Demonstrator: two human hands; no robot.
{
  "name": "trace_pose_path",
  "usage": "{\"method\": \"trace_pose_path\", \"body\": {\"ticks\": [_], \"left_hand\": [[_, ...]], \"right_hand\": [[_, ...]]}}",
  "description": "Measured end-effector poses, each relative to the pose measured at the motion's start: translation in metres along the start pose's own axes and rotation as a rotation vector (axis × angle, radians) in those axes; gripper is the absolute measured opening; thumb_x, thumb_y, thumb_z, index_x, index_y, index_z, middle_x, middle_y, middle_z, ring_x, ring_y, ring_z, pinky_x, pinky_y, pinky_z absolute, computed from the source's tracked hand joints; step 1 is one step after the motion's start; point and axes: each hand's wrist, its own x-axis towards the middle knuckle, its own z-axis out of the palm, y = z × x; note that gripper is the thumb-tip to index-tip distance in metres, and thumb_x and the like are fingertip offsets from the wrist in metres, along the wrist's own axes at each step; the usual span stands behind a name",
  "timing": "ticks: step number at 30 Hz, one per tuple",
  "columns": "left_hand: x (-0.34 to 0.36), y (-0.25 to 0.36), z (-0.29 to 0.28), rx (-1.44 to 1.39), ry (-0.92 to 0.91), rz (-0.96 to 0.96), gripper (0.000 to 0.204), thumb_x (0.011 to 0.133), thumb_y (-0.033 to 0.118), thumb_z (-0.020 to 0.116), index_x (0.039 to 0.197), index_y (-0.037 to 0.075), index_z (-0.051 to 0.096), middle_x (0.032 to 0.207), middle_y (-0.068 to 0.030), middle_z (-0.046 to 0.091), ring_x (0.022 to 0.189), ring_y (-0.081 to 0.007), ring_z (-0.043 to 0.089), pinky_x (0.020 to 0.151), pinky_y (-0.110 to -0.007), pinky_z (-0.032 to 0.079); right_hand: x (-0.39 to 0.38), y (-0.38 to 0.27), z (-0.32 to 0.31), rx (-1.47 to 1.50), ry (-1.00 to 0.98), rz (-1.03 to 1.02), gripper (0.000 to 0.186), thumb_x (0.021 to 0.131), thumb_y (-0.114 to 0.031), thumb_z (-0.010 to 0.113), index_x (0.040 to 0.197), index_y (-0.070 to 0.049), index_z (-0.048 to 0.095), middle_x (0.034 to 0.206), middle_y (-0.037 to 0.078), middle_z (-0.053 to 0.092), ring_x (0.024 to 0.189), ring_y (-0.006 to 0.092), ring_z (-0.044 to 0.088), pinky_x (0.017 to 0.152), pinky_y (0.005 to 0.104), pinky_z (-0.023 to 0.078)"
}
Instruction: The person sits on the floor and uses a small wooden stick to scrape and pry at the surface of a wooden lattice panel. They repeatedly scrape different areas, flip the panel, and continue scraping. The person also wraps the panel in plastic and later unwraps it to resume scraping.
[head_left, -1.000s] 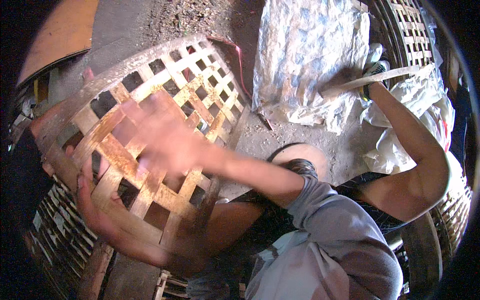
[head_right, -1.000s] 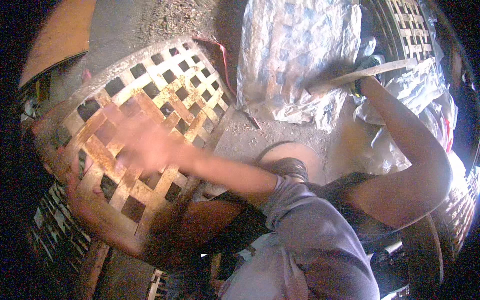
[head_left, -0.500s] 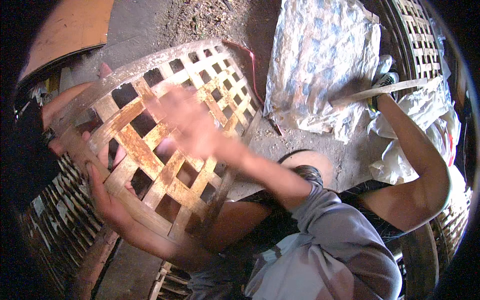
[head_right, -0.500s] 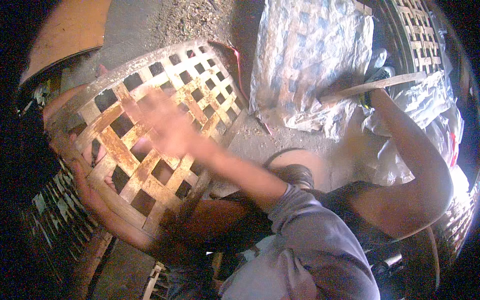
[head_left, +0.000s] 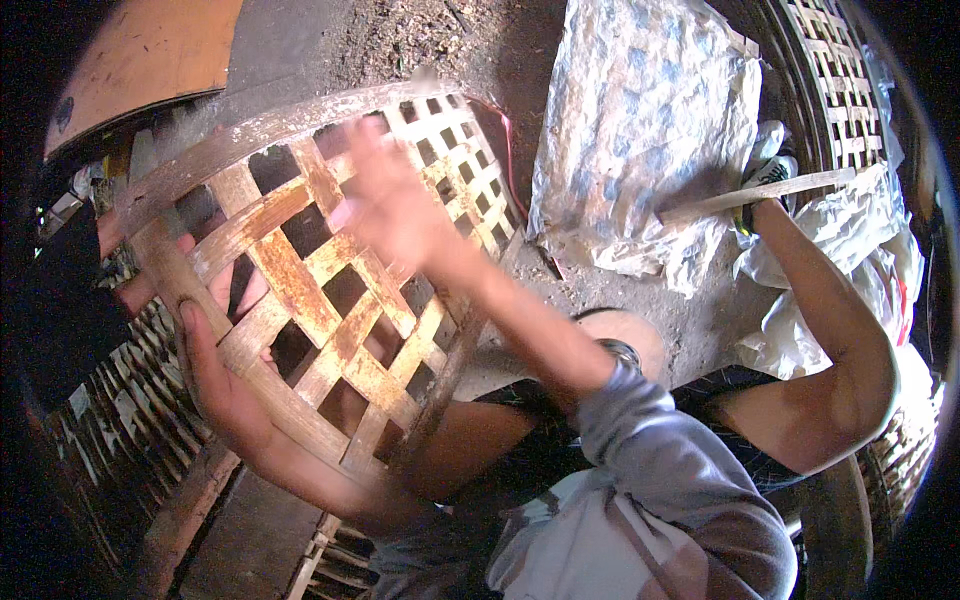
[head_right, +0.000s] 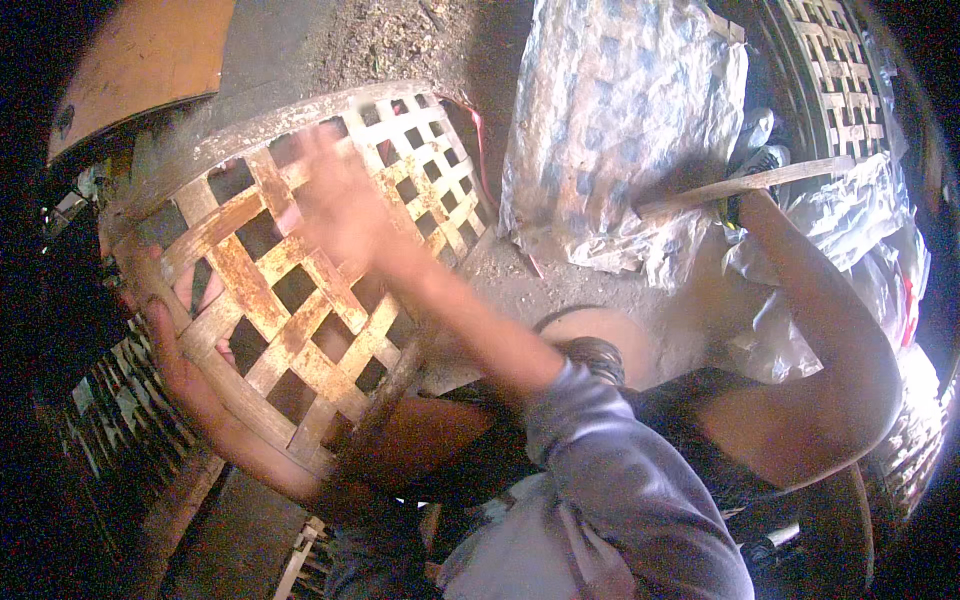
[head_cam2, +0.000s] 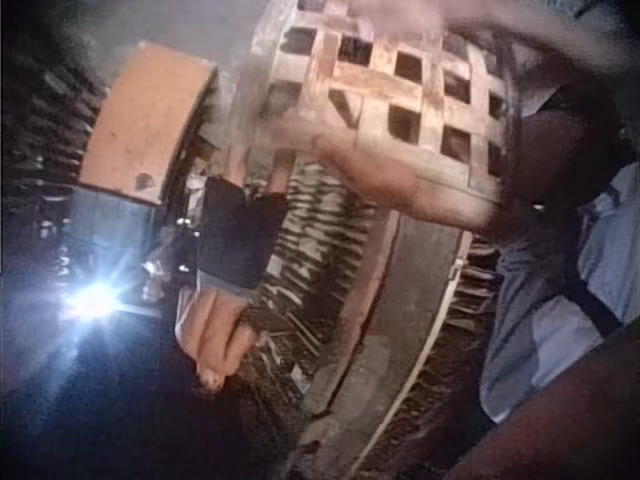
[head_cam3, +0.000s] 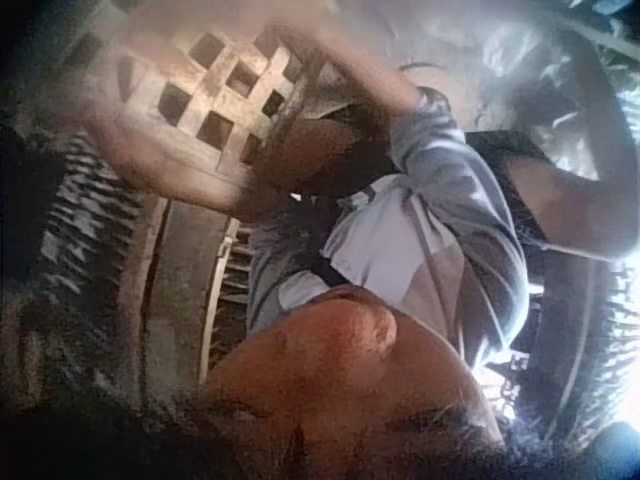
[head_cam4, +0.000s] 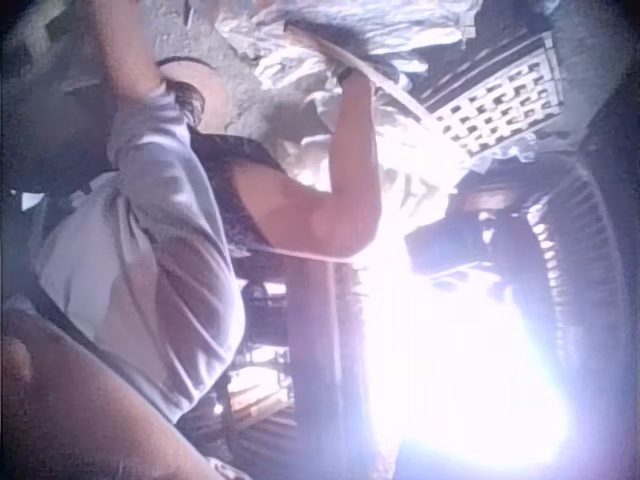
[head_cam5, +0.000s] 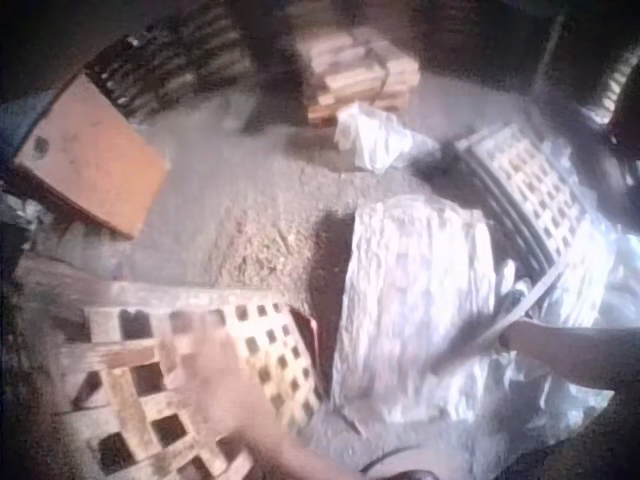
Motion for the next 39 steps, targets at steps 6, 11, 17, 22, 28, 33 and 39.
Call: {"method": "trace_pose_path", "body": {"ticks": [6, 11, 17, 22, 28, 33, 39], "left_hand": [[0.002, -0.007, -0.011, 0.02, 0.027, -0.011, 0.055, 0.11, 0.032, 0.03, 0.155, 0.001, 0.032, 0.158, -0.0171, 0.038, 0.144, -0.0256, 0.04, 0.12, -0.04, 0.031], [0.013, -0.014, 0.02, -0.001, -0.06, -0.003, 0.055, 0.11, 0.032, 0.03, 0.155, 0.001, 0.031, 0.158, -0.0177, 0.038, 0.145, -0.0264, 0.038, 0.121, -0.042, 0.03], [0.005, 0.002, 0.017, 0.021, -0.027, 0.015, 0.055, 0.11, 0.032, 0.029, 0.155, 0.001, 0.031, 0.158, -0.0183, 0.038, 0.146, -0.0274, 0.037, 0.122, -0.043, 0.028], [-0.005, 0.001, 0.009, 0.017, 0.012, 0.01, 0.055, 0.11, 0.032, 0.029, 0.154, 0.0, 0.031, 0.158, -0.0188, 0.037, 0.147, -0.0282, 0.035, 0.123, -0.044, 0.026], [-0.005, 0.003, 0.021, -0.082, 0.019, 0.066, 0.055, 0.11, 0.032, 0.028, 0.154, 0.0, 0.03, 0.158, -0.0195, 0.037, 0.148, -0.0291, 0.033, 0.124, -0.046, 0.025], [-0.009, 0.009, 0.022, 0.04, -0.046, 0.053, 0.061, 0.107, 0.036, 0.034, 0.156, 0.0, 0.028, 0.159, -0.0202, 0.035, 0.147, -0.0314, 0.034, 0.123, -0.046, 0.026], [-0.023, 0.001, 0.011, 0.352, -0.1, 0.121, 0.07, 0.102, 0.041, 0.042, 0.157, 0.001, 0.026, 0.16, -0.0211, 0.033, 0.146, -0.0342, 0.035, 0.122, -0.047, 0.027]], "right_hand": [[-0.011, 0.008, 0.019, -0.522, -0.454, 0.247, 0.084, 0.098, -0.044, 0.052, 0.157, 0.005, 0.018, 0.163, 0.03, 0.016, 0.154, 0.0462, 0.006, 0.12, 0.0661, 0.014], [-0.047, -0.084, 0.021, -0.221, -0.074, -0.364, 0.076, 0.089, -0.044, 0.065, 0.149, -0.005, 0.044, 0.16, 0.02, 0.032, 0.153, 0.0377, 0.019, 0.124, 0.0591, 0.011], [-0.094, 0.144, 0.011, -0.111, -0.083, 0.547, 0.089, 0.101, -0.061, 0.042, 0.159, 0.001, 0.015, 0.165, 0.029, 0.01, 0.154, 0.0447, 0.009, 0.122, 0.0584, 0.011], [-0.049, -0.038, 0.033, 0.115, -0.087, 0.064, 0.107, 0.087, -0.068, 0.058, 0.161, -0.005, 0.011, 0.161, 0.037, 0.007, 0.153, 0.0473, 0.008, 0.119, 0.0683, 0.002], [-0.027, -0.009, 0.02, 0.063, -0.324, -0.302, 0.079, 0.086, -0.059, 0.061, 0.15, -0.015, 0.045, 0.163, 0.02, 0.028, 0.154, 0.0404, 0.017, 0.123, 0.0596, 0.013], [-0.039, 0.135, 0.006, -0.147, 0.059, 0.431, 0.083, 0.091, -0.034, 0.061, 0.159, -0.005, 0.024, 0.166, 0.026, 0.012, 0.155, 0.0407, 0.011, 0.122, 0.0599, 0.012], [-0.049, -0.074, 0.016, -0.029, 0.011, -0.538, 0.084, 0.095, -0.061, 0.049, 0.155, -0.004, 0.036, 0.164, 0.027, 0.018, 0.154, 0.0416, 0.014, 0.124, 0.0542, 0.011]]}}
